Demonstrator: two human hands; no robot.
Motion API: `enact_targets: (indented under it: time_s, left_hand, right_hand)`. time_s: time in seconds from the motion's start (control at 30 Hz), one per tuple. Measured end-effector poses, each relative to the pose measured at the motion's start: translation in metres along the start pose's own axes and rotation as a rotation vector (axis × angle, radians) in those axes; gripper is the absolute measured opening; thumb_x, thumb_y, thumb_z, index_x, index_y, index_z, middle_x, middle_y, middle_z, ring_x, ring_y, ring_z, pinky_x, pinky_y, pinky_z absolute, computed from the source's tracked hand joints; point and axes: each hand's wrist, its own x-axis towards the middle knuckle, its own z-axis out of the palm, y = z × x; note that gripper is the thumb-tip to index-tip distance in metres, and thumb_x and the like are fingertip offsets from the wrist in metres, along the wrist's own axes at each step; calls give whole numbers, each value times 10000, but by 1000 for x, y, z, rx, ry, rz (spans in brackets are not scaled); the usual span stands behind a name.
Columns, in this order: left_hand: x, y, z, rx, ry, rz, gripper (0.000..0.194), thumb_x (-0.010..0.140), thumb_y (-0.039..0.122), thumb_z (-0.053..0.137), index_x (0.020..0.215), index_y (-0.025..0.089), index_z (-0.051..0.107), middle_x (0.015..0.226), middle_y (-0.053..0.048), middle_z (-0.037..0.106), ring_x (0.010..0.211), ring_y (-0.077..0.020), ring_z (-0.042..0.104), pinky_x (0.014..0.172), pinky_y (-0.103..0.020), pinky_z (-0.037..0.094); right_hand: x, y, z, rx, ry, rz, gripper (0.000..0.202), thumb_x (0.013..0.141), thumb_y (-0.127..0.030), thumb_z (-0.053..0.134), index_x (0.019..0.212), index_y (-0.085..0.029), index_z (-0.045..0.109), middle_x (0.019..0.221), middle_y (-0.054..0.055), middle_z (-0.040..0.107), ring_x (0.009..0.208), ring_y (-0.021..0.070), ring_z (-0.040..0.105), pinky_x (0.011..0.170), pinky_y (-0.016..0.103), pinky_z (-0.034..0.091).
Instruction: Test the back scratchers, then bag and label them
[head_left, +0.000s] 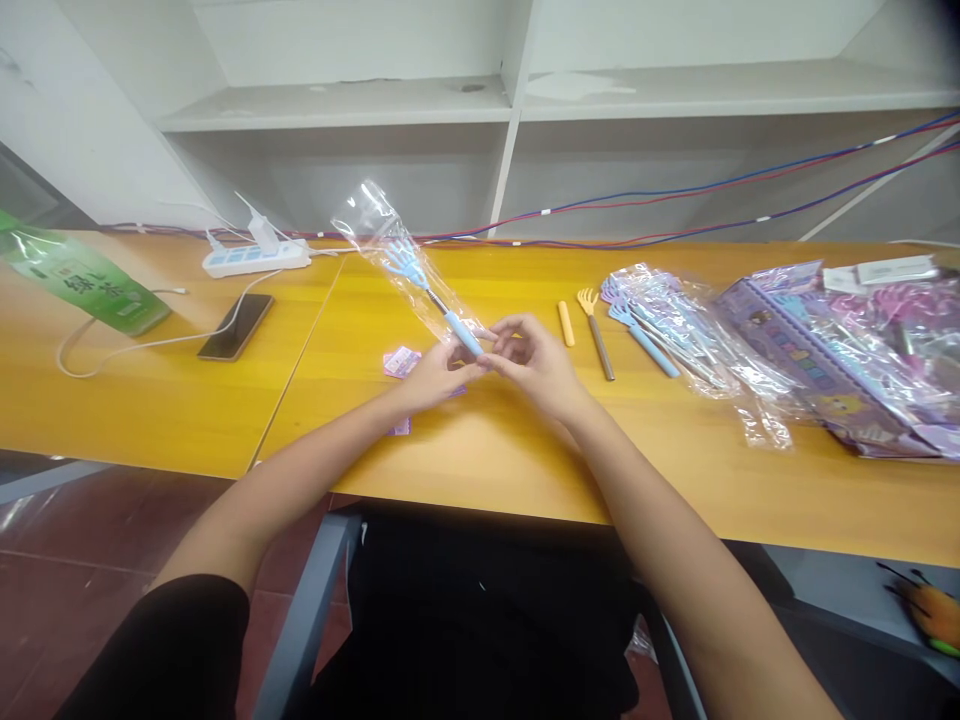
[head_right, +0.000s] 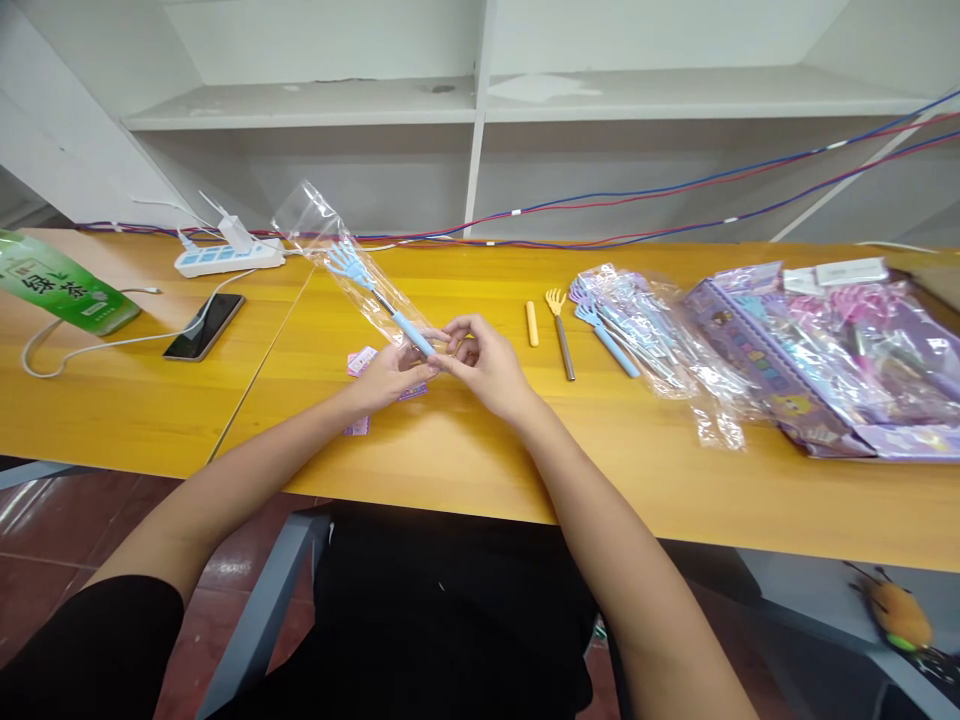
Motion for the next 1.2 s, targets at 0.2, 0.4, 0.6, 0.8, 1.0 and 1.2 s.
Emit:
enact_targets:
  time_s: [0.2,0.4,0.6,0.8,1.0,1.2]
  left_hand:
    - [0,-5,-3,74,-5,-51,547,843,520,847,1262,184,745,1234,-125,754,1060,-231,697,933,-357,550]
    - [-1,-4,-2,100,-8,-107,515,830,507,862,1197,156,782,1094,-113,793,960,-216,714,831,-321,552]
    - [-3,2,-4,203,-19,-137,380,875,418,804,1140,146,804,1000,-94,804,896,-207,721,784,-305,558]
    - [-1,7,-6,318,-32,-117,299,892,366,751,1096,156,811,939,-62,801,814,-193,706,744,-306,536]
    - [0,5,-8,257,-45,-82,336,895,437,780,1088,164,815,1009,-86,806,950,-233,732,899,-373,556]
    - [4,3,-7,134,-46,-49,397,894,444,799,1170,158,782,1142,-120,795,1104,-261,719,1027,-408,534]
  right_hand:
    - [1,-1,-2,-16,-3,36,554,740,-626,918,1035,-241,651,823,-8,656,659,143,546,625,313,438]
    - [1,-1,-5,-66,1,79,539,706,-640,926,956,-227,687,717,-27,617,642,149,538,633,315,419]
    - [1,3,-4,-99,-12,101,520,726,-664,901,893,-218,692,697,-18,624,650,154,548,635,308,417]
    - [0,6,-4,-66,-47,99,504,771,-678,868,870,-225,671,715,-4,653,652,158,567,634,307,437]
    - [1,2,-3,-16,-37,112,505,766,-671,879,892,-223,683,722,-7,651,647,152,558,621,310,428]
    - [3,0,-5,8,-12,50,506,725,-599,938,965,-229,691,836,0,656,719,152,570,670,318,445]
